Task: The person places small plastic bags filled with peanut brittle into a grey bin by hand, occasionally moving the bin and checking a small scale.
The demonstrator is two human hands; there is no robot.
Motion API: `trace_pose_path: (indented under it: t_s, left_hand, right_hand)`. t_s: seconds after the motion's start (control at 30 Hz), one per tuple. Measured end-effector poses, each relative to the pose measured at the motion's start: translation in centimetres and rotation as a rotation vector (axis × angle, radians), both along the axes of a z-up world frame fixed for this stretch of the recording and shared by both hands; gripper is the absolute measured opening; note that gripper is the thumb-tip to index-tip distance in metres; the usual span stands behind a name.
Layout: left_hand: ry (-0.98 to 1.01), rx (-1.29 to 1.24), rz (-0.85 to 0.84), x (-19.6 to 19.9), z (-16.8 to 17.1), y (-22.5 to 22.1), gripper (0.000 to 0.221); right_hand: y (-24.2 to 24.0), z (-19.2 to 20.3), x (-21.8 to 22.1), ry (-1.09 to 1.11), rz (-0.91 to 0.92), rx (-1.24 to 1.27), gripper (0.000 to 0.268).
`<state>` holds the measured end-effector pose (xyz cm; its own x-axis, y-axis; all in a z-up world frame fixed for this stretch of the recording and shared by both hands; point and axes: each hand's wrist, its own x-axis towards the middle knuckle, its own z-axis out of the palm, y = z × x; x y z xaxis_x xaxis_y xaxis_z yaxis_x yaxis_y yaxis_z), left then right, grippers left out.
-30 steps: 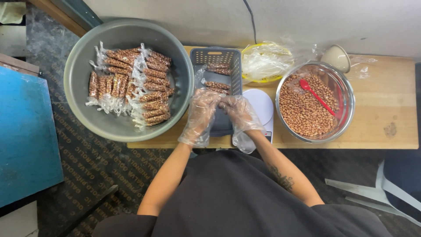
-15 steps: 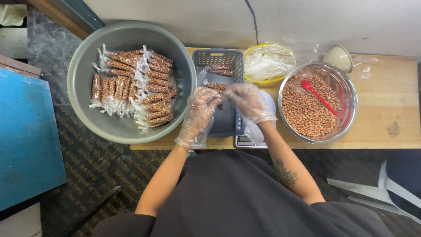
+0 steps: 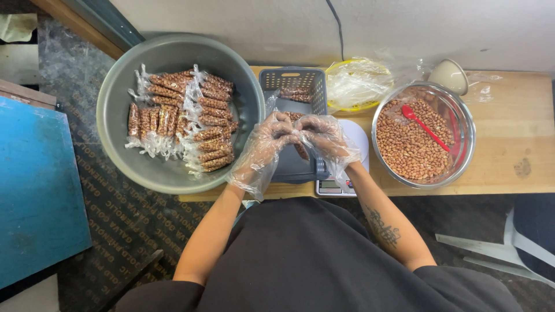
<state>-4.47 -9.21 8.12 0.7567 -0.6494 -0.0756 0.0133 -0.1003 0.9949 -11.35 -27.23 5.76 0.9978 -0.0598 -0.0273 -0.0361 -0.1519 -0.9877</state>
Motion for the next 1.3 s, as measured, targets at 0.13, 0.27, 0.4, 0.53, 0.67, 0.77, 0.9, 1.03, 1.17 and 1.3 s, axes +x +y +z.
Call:
trace_pose_path:
  t_s: [0.13, 0.27, 0.4, 0.53, 0.67, 0.77, 0.9, 1.03, 1.17, 1.3]
  left_hand:
    - [0.055, -0.099, 0.025, 0.0, -0.1, -0.3, 0.012]
    - [0.002, -0.068, 0.094, -0.2, 2.5, 0.1, 0.009]
    - [-0.176, -0.037, 0.163, -0.5, 3.6, -0.3, 0.003]
    - [-0.386, -0.007, 0.283, -1.4, 3.1, -1.4, 0.005]
    - [-0.381, -0.018, 0.386, -0.8, 1.1, -1.4, 0.005]
    - [-0.284, -0.062, 0.362, -0.6, 0.9, -0.9, 0.006]
    - [-0.206, -0.078, 0.293, -0.3, 1.3, -0.6, 0.01]
    - [-0.192, -0.077, 0.262, -0.6, 0.2, -0.4, 0.01]
    - [-0.133, -0.13, 0.218, -0.8, 0.1, -0.4, 0.009]
    - [-0.196, -0.079, 0.203, -1.3, 1.8, -0.2, 0.007]
  right_hand:
    - [1.3, 0.7, -0.2, 0.079, -0.044, 0.051, 0.016]
    - [1.5, 0.5, -0.1, 0.108, -0.067, -0.087, 0.015]
    - [2.3, 2.4, -0.4, 0.014, -0.115, -0.304, 0.011]
    - [5.9, 4.3, -0.8, -0.181, -0.437, -0.338, 0.015]
    - [5.7, 4.7, -0.6, -0.495, -0.434, -0.429, 0.001]
    - [5.0, 4.5, -0.4, -0.545, -0.379, -0.393, 0.008]
    - [3.2, 5.6, -0.3, -0.469, -0.221, -0.145, 0.012]
    - [3.1, 7.7, -0.5, -0.437, -0.127, -0.293, 0.013]
    - [2.7, 8.0, -0.6, -0.423, -0.063, -0.424, 0.014]
    - [2.8, 6.6, -0.3, -0.345, -0.08, -0.514, 0.009]
